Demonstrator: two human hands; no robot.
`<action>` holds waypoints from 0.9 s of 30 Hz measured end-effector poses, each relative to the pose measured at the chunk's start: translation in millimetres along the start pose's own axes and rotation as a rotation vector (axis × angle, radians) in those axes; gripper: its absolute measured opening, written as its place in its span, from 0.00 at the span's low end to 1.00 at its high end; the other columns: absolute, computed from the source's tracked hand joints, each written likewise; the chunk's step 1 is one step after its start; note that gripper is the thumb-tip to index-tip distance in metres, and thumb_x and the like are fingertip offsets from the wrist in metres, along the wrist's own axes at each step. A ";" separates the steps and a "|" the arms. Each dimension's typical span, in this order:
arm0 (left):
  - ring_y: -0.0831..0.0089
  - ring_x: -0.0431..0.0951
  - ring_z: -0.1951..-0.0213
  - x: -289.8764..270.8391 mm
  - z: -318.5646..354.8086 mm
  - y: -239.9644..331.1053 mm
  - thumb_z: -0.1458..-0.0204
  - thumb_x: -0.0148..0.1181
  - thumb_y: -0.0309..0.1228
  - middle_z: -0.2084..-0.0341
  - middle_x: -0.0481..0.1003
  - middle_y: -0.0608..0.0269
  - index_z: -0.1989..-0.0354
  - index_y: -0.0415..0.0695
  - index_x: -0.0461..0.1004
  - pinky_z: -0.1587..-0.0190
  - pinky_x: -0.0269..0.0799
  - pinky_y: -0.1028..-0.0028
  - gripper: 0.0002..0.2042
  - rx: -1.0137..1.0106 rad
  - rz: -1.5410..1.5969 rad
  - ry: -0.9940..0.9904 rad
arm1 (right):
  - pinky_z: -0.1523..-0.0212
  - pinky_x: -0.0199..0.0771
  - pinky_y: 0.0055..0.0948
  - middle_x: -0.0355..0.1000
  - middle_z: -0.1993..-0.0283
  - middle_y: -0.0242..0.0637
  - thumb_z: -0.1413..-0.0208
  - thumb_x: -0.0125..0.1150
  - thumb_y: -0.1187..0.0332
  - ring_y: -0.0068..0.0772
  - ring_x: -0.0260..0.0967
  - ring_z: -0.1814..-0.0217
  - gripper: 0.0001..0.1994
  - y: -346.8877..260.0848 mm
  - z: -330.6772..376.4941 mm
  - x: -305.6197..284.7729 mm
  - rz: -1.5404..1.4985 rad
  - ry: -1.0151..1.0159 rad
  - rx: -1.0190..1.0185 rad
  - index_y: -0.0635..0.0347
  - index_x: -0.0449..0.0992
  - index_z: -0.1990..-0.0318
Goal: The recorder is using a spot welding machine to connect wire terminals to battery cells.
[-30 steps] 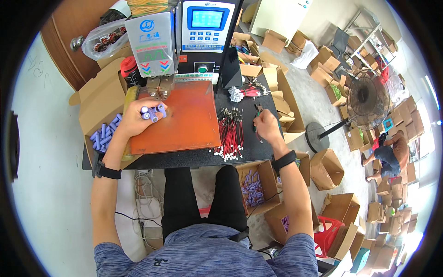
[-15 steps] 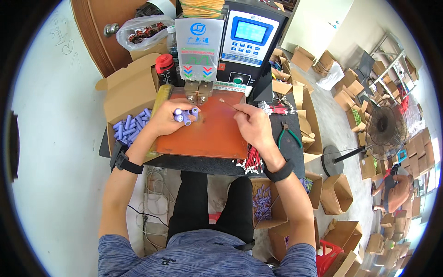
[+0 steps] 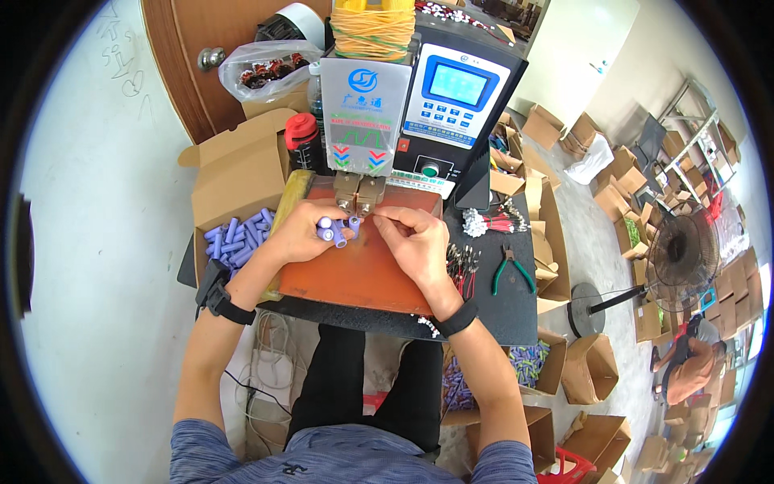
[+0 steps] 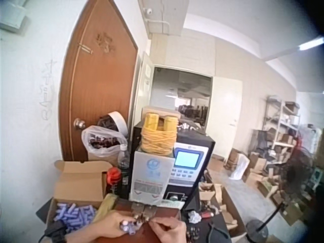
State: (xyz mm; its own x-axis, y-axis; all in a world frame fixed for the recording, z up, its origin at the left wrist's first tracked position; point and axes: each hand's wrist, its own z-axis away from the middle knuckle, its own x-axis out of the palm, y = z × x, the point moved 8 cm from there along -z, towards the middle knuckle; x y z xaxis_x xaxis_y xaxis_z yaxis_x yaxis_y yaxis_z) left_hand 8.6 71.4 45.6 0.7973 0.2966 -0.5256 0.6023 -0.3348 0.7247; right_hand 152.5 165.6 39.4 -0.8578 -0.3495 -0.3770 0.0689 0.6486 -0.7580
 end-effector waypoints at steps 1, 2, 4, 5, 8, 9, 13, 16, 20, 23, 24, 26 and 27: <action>0.77 0.74 0.73 1.3 0.0 -0.5 0.50 0.65 0.28 0.76 0.77 0.60 0.64 0.38 0.78 0.69 0.70 0.75 0.08 -0.006 0.011 -0.012 | 0.73 0.70 0.26 0.76 0.76 0.34 0.53 0.68 0.70 0.26 0.69 0.78 0.06 -0.7 0.7 -0.5 -0.043 0.008 -0.005 0.55 0.83 0.65; 0.78 0.74 0.73 3.0 -0.6 -1.5 0.50 0.65 0.28 0.76 0.77 0.60 0.65 0.38 0.78 0.69 0.69 0.75 0.08 -0.013 0.023 -0.025 | 0.73 0.69 0.26 0.74 0.78 0.32 0.53 0.67 0.71 0.25 0.67 0.79 0.06 -1.5 0.7 -1.0 -0.086 0.016 -0.009 0.56 0.83 0.66; 0.78 0.73 0.73 3.9 -2.4 -3.1 0.50 0.65 0.28 0.77 0.77 0.60 0.65 0.38 0.78 0.69 0.69 0.75 0.08 -0.025 0.034 -0.025 | 0.74 0.67 0.27 0.73 0.78 0.32 0.55 0.67 0.73 0.26 0.66 0.78 0.04 -6.8 -1.0 -1.2 -0.102 0.019 -0.045 0.57 0.82 0.69; 0.78 0.73 0.73 3.8 -2.8 -4.2 0.51 0.65 0.28 0.77 0.77 0.61 0.65 0.38 0.78 0.69 0.69 0.75 0.07 -0.036 0.045 -0.025 | 0.73 0.67 0.28 0.73 0.77 0.32 0.55 0.66 0.74 0.27 0.66 0.76 0.03 -11.5 -1.3 -1.8 -0.078 0.025 -0.094 0.57 0.81 0.70; 0.79 0.73 0.73 3.6 -2.7 -6.1 0.51 0.65 0.27 0.77 0.77 0.61 0.65 0.38 0.78 0.69 0.69 0.75 0.07 -0.035 0.053 -0.044 | 0.72 0.67 0.28 0.74 0.75 0.32 0.56 0.65 0.75 0.29 0.67 0.74 0.02 -26.1 -2.8 -4.1 -0.019 0.006 -0.162 0.58 0.79 0.72; 0.79 0.73 0.73 3.1 -2.6 -7.4 0.51 0.65 0.27 0.77 0.77 0.61 0.65 0.38 0.78 0.69 0.69 0.75 0.07 -0.038 0.053 -0.044 | 0.71 0.68 0.29 0.74 0.75 0.32 0.56 0.64 0.76 0.31 0.67 0.73 0.02 -30.1 -2.9 -2.9 0.017 -0.016 -0.183 0.58 0.79 0.73; 0.75 0.74 0.73 5.7 -4.4 -7.3 0.54 0.65 0.24 0.76 0.76 0.60 0.66 0.38 0.78 0.69 0.69 0.74 0.07 -0.068 0.099 -0.042 | 0.71 0.67 0.29 0.75 0.74 0.31 0.56 0.64 0.76 0.31 0.67 0.73 0.02 -31.7 -2.8 -4.3 0.019 -0.006 -0.228 0.58 0.78 0.73; 0.70 0.76 0.72 5.8 -4.5 -7.8 0.57 0.64 0.22 0.75 0.76 0.57 0.67 0.38 0.78 0.69 0.70 0.73 0.08 -0.081 0.146 -0.027 | 0.71 0.67 0.29 0.75 0.74 0.31 0.57 0.64 0.77 0.32 0.66 0.73 0.03 -29.6 -2.1 -12.2 -0.036 0.087 -0.225 0.58 0.78 0.73; 0.71 0.78 0.71 6.2 -3.8 -9.4 0.58 0.63 0.20 0.75 0.77 0.59 0.67 0.38 0.78 0.67 0.71 0.73 0.08 -0.108 0.118 -0.058 | 0.69 0.67 0.30 0.75 0.74 0.30 0.58 0.64 0.78 0.32 0.67 0.72 0.04 -35.1 -1.3 -7.6 0.006 0.007 -0.275 0.58 0.78 0.73; 0.71 0.78 0.70 5.1 -3.8 -5.4 0.58 0.61 0.18 0.74 0.77 0.59 0.67 0.38 0.78 0.66 0.72 0.74 0.08 -0.071 0.088 -0.056 | 0.66 0.66 0.30 0.76 0.73 0.30 0.58 0.64 0.77 0.33 0.67 0.72 0.04 -38.4 -1.0 -3.6 0.029 -0.026 -0.303 0.58 0.79 0.73; 0.71 0.78 0.70 5.2 -3.5 -6.2 0.58 0.61 0.18 0.74 0.77 0.59 0.67 0.38 0.78 0.66 0.72 0.74 0.08 -0.072 0.089 -0.056 | 0.65 0.66 0.31 0.76 0.73 0.30 0.58 0.65 0.77 0.33 0.67 0.72 0.04 -40.9 -0.6 -2.4 0.044 -0.033 -0.323 0.57 0.79 0.73; 0.82 0.69 0.74 4.1 -3.5 -4.6 0.51 0.65 0.27 0.79 0.75 0.65 0.66 0.37 0.77 0.71 0.66 0.77 0.07 -0.026 0.124 -0.040 | 0.65 0.66 0.31 0.76 0.73 0.30 0.58 0.65 0.77 0.33 0.67 0.72 0.04 -42.9 -0.7 -2.2 0.054 -0.034 -0.316 0.57 0.79 0.73; 0.82 0.69 0.74 4.1 -3.4 -4.6 0.51 0.65 0.27 0.79 0.75 0.65 0.66 0.37 0.77 0.71 0.66 0.77 0.07 -0.026 0.124 -0.041 | 0.65 0.66 0.31 0.76 0.72 0.30 0.58 0.65 0.77 0.33 0.67 0.72 0.04 -43.1 -0.8 -1.8 0.063 -0.036 -0.309 0.57 0.79 0.73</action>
State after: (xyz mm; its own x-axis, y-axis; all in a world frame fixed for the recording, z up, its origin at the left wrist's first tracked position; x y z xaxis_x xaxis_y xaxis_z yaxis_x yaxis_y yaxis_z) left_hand 9.0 77.1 41.6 0.8668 0.2177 -0.4486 0.4982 -0.3435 0.7961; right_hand 150.7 138.8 73.2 -0.8378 -0.3218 -0.4410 -0.0413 0.8428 -0.5366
